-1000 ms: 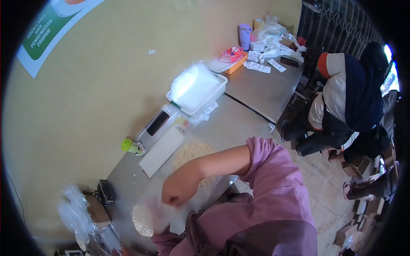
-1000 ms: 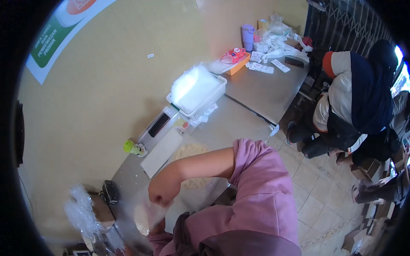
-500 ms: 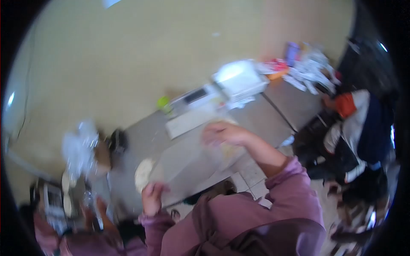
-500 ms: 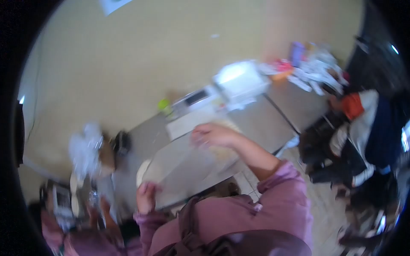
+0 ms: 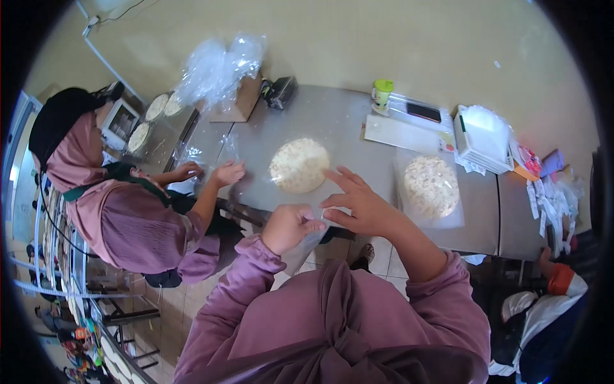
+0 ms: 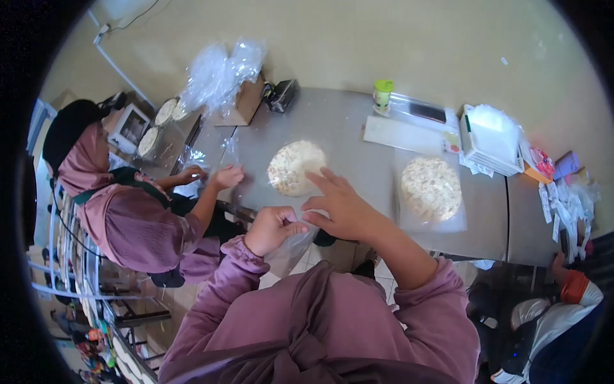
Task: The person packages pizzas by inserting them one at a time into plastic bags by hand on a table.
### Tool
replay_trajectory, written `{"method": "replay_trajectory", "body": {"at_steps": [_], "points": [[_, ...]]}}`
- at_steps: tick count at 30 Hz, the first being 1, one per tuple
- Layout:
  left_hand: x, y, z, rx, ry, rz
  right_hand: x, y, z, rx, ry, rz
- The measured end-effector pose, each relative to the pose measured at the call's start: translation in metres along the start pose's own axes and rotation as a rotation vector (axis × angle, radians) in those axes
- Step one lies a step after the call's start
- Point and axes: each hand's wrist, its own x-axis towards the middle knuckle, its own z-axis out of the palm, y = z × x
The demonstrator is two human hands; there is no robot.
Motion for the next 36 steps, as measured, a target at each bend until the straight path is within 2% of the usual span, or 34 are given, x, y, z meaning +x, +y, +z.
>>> {"method": "replay_trajectory", "body": {"at_steps": [2,3,4,5,6,8,9,11,12,14,15,17,18,20,21,23,24,26,27,29,31,33,34,36], "points": [[-0.017,-0.003,0.003,-0.025,0.005,-0.005,0.008,0.006,0.021,-0.189,-0.115,0.072],[-0.025,-0.004,0.004,-0.018,-0.016,0.025,0.014,0.007,0.030,-0.183,-0.123,0.063],[-0.032,-0.005,0.004,-0.010,-0.040,0.057,0.021,0.008,0.037,-0.178,-0.273,0.211],[-0.039,-0.006,0.001,0.144,-0.132,-0.085,0.025,0.011,0.044,-0.174,-0.422,0.362],[-0.046,-0.007,0.001,0.140,-0.132,-0.094,0.024,0.017,0.056,-0.169,-0.431,0.360],[-0.060,-0.007,0.004,0.102,0.004,-0.185,0.016,0.030,0.082,-0.134,-0.426,0.125],[-0.065,-0.011,0.006,0.097,0.007,-0.191,0.014,0.028,0.090,-0.133,-0.433,0.123],[-0.075,-0.020,0.010,0.158,0.179,0.112,0.013,0.019,0.106,0.004,-0.480,0.234],[-0.080,-0.025,0.010,0.154,0.182,0.106,0.011,0.017,0.113,0.005,-0.487,0.233],[-0.092,-0.034,0.008,0.409,0.099,0.039,0.008,0.013,0.122,-0.002,-0.386,0.031],[-0.096,-0.037,0.005,0.409,0.102,0.036,0.008,0.011,0.125,-0.001,-0.389,0.028],[-0.103,-0.041,0.000,0.319,-0.005,-0.406,0.008,0.008,0.128,0.020,-0.363,0.030],[-0.108,-0.048,-0.002,0.320,-0.007,-0.407,0.007,0.005,0.124,0.023,-0.363,0.031],[-0.120,-0.072,-0.003,0.315,-0.163,-0.543,0.004,0.002,0.114,0.108,-0.335,0.135],[-0.128,-0.085,0.001,0.313,-0.165,-0.544,0.001,0.007,0.112,0.110,-0.337,0.137],[-0.145,-0.108,0.014,0.199,0.030,-0.384,-0.006,0.016,0.108,0.171,-0.303,0.070],[-0.147,-0.111,0.021,0.198,0.027,-0.389,-0.005,0.016,0.102,0.175,-0.306,0.073],[-0.149,-0.112,0.033,-0.216,0.183,-0.390,0.002,0.015,0.081,0.641,-0.567,0.575],[-0.149,-0.112,0.035,-0.217,0.185,-0.394,0.003,0.031,0.082,0.642,-0.572,0.574],[-0.150,-0.111,0.038,-0.097,0.182,-0.366,0.003,0.081,0.098,0.786,-0.369,0.736],[-0.152,-0.110,0.037,-0.088,0.187,-0.403,0.013,0.121,0.115,1.117,0.158,1.034],[-0.152,-0.105,0.037,-0.076,0.194,-0.439,0.025,0.155,0.128,1.163,0.443,1.171],[-0.152,-0.100,0.036,-0.104,0.212,-0.481,0.030,0.175,0.138,1.167,0.433,1.175],[-0.154,-0.098,0.038,-0.129,0.233,-0.533,0.041,0.201,0.149,1.209,0.482,1.340]]}}
